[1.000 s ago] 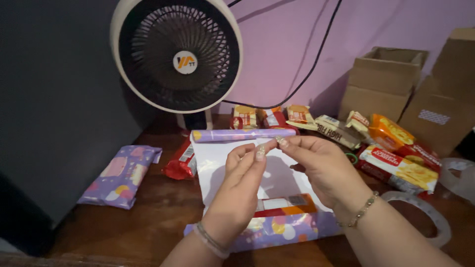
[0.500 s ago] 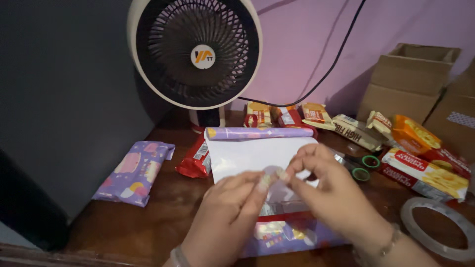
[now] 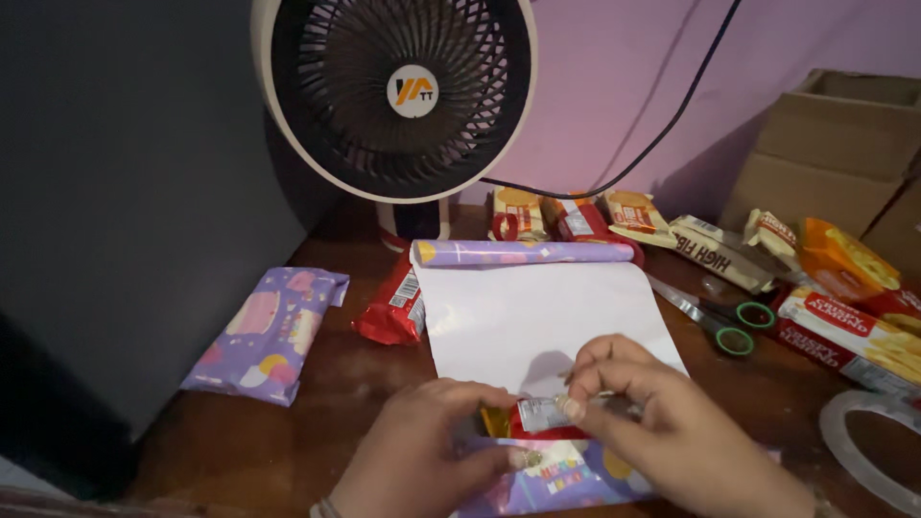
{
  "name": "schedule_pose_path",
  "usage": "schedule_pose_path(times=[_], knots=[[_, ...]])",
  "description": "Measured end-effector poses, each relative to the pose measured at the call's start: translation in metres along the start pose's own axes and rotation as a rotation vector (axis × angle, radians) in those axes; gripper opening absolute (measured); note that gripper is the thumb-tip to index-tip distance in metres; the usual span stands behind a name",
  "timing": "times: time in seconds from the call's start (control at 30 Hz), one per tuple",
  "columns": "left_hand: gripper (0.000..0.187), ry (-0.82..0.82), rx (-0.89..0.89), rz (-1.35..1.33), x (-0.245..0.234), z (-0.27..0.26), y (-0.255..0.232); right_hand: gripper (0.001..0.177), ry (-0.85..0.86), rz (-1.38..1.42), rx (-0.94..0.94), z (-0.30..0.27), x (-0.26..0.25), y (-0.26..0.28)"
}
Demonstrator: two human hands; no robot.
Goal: The person wraps a small snack packet in purple patterned wrapping paper. They fold the paper around the packet, apply clear tape to secure the folds, and trim excess paper with scissors. The wrapped packet is placed on the table.
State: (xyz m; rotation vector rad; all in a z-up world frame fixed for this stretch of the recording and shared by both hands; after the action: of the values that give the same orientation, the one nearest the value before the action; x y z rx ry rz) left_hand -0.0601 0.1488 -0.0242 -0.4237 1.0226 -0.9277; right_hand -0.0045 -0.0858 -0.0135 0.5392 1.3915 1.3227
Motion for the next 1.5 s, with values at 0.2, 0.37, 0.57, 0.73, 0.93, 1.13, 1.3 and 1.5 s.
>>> schedule_pose_path(times=[0.2, 0.37, 0.57, 0.73, 0.93, 1.13, 1.3, 1.5], knots=[[0.041, -0.003, 0.006, 0.02, 0.002, 0.0, 0.009, 0.01, 0.079, 0.026, 0.002, 0.001, 0.004, -0.012], [0.038, -0.003, -0.105, 0.02, 0.006, 0.001, 0.012, 0.012, 0.163, 0.208, 0.375, -0.003, -0.003, -0.016], [0.035, -0.049, 0.02, 0.004, 0.008, 0.0, 0.014, 0.014, 0.1, -0.064, -0.267, 0.003, 0.01, -0.008], [0.023, -0.094, -0.008, 0.012, 0.011, -0.003, 0.016, 0.014, 0.034, -0.312, -0.161, 0.0, 0.01, -0.019], [0.041, -0.157, -0.025, 0.196, 0.025, -0.003, 0.005, 0.017, 0.001, -0.419, -0.179, -0.002, 0.011, -0.013], [0.032, -0.07, -0.228, 0.211, 0.03, -0.002, 0.018, 0.034, -0.14, -0.562, -0.167, 0.0, 0.012, -0.002], [0.029, -0.191, 0.045, 0.323, 0.022, 0.006, 0.022, 0.018, -0.034, -0.52, -0.133, 0.007, -0.035, 0.01], [0.043, 0.2, -0.335, 0.52, 0.025, 0.016, 0.026, 0.037, -0.276, -0.875, 0.215, 0.055, -0.144, -0.004]])
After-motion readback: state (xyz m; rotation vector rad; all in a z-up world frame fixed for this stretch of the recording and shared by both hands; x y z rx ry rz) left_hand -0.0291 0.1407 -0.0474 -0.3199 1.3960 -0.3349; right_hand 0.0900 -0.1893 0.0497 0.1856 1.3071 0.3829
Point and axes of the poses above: each hand's wrist, its own z-axis towards the middle knuckle, its own x-axis out of the palm, y = z × x, the point moved 3 cm from there along z, towards the middle knuckle, and after that the axes turned 8 degrees about -y, right-handed, at the moved point
